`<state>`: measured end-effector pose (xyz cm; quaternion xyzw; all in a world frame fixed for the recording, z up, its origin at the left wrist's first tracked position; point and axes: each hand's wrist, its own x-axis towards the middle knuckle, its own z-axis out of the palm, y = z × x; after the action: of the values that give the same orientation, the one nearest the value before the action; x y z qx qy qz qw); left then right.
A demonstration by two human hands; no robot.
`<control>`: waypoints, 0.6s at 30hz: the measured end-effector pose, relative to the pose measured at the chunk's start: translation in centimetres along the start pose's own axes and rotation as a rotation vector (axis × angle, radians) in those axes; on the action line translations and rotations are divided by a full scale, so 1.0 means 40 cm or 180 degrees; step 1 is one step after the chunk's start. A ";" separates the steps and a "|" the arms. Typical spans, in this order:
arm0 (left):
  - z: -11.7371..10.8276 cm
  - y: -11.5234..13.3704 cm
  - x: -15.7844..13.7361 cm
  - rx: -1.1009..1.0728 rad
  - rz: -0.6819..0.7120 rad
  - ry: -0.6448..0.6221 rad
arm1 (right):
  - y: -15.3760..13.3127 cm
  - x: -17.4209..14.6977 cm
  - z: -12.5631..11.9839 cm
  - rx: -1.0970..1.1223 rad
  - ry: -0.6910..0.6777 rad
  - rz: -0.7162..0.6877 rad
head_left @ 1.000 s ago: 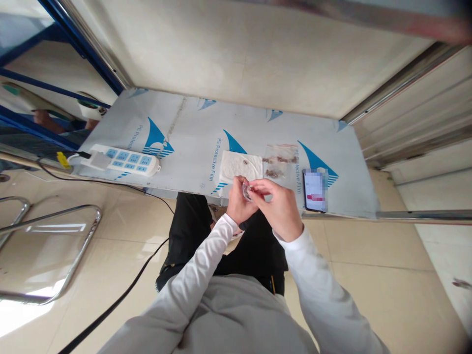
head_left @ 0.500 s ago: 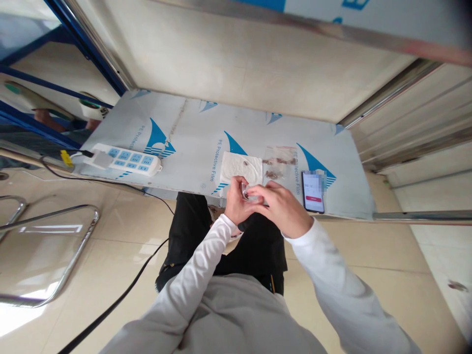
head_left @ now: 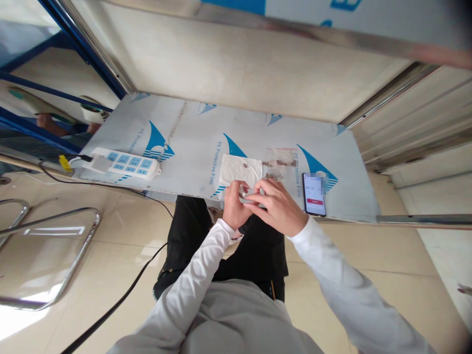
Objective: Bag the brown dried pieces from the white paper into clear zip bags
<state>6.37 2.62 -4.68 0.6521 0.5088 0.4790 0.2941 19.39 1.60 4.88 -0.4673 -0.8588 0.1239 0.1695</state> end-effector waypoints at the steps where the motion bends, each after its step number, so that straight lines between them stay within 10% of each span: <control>1: -0.002 -0.003 -0.002 -0.0014 -0.0019 0.0010 | 0.019 0.005 0.013 0.0274 0.0141 0.0111; 5: -0.006 -0.008 -0.005 0.0034 -0.0140 0.0061 | 0.151 0.073 0.108 0.0534 0.0808 0.1190; 7: -0.012 -0.009 -0.006 0.0028 -0.0170 0.0038 | 0.221 0.125 0.172 0.0196 0.0341 0.1724; 13: -0.038 -0.021 -0.017 0.0124 -0.0207 0.0093 | 0.311 0.234 0.302 -0.0047 0.0129 0.1886; 18: -0.049 -0.029 -0.019 0.0124 -0.0226 0.0135 | 0.261 0.236 0.259 0.0040 0.0332 0.1860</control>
<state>4.11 2.07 -5.22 0.6289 0.5470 0.4720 0.2873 18.35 14.56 -6.77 -0.6994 -0.6773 0.1486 0.1733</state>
